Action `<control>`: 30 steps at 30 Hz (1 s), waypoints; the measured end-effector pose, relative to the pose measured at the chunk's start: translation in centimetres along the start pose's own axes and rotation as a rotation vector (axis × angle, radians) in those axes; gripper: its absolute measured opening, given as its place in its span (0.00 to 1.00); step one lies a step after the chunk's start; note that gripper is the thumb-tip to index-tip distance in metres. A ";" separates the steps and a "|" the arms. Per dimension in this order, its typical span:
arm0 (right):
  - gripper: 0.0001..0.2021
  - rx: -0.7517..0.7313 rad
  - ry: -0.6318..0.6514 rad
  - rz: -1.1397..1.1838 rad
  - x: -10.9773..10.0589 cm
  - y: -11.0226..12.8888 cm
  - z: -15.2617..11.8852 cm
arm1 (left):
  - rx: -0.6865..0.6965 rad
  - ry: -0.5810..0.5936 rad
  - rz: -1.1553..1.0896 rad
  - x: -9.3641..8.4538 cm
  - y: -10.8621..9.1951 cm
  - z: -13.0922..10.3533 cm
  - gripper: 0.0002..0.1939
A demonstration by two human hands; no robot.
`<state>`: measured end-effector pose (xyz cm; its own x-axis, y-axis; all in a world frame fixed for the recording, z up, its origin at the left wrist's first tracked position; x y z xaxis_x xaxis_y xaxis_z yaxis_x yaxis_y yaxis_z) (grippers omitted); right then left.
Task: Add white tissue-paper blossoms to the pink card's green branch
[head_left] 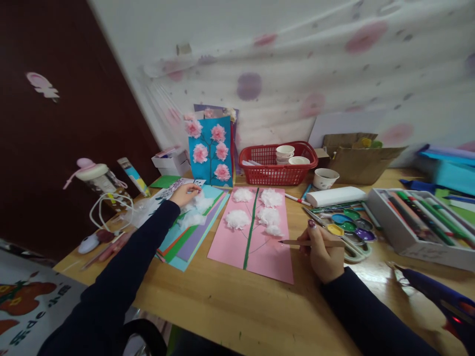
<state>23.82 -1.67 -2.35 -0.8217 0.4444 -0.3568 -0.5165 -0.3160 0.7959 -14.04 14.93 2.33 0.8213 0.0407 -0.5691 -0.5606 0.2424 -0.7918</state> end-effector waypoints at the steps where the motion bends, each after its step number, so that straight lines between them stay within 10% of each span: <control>1: 0.28 0.001 0.002 -0.001 0.0 0.0 0.0 | -0.003 0.000 -0.028 0.0 -0.2 -0.1 0.11; 7: 0.28 0.064 -0.008 0.072 0.2 0.6 0.0 | -0.019 0.056 -0.219 2.1 -3.5 -2.7 0.19; 14: 0.26 0.137 0.007 0.292 0.5 1.9 -0.8 | -0.163 0.435 -0.820 11.5 -9.7 -10.9 0.19; 18: 0.25 0.208 0.069 0.349 0.9 1.6 -1.3 | -0.268 0.447 -0.898 15.2 -10.4 -13.3 0.16; 30: 0.24 0.300 0.155 0.434 1.4 1.2 -1.6 | -0.306 0.473 -0.821 16.6 -9.6 -14.0 0.18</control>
<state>21.64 -2.75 -2.71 -0.9815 0.1907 -0.0142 -0.0492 -0.1798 0.9825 3.49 -0.27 -2.62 0.8775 -0.4344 0.2034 0.1046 -0.2405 -0.9650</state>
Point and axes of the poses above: each hand's wrist, its own z-axis towards the middle knuckle, its own x-axis out of the palm, y = z × x, the point moved 2 cm from there along z, towards the middle knuckle, and after that the axes turned 10 degrees about -z, right-handed, at the moved point
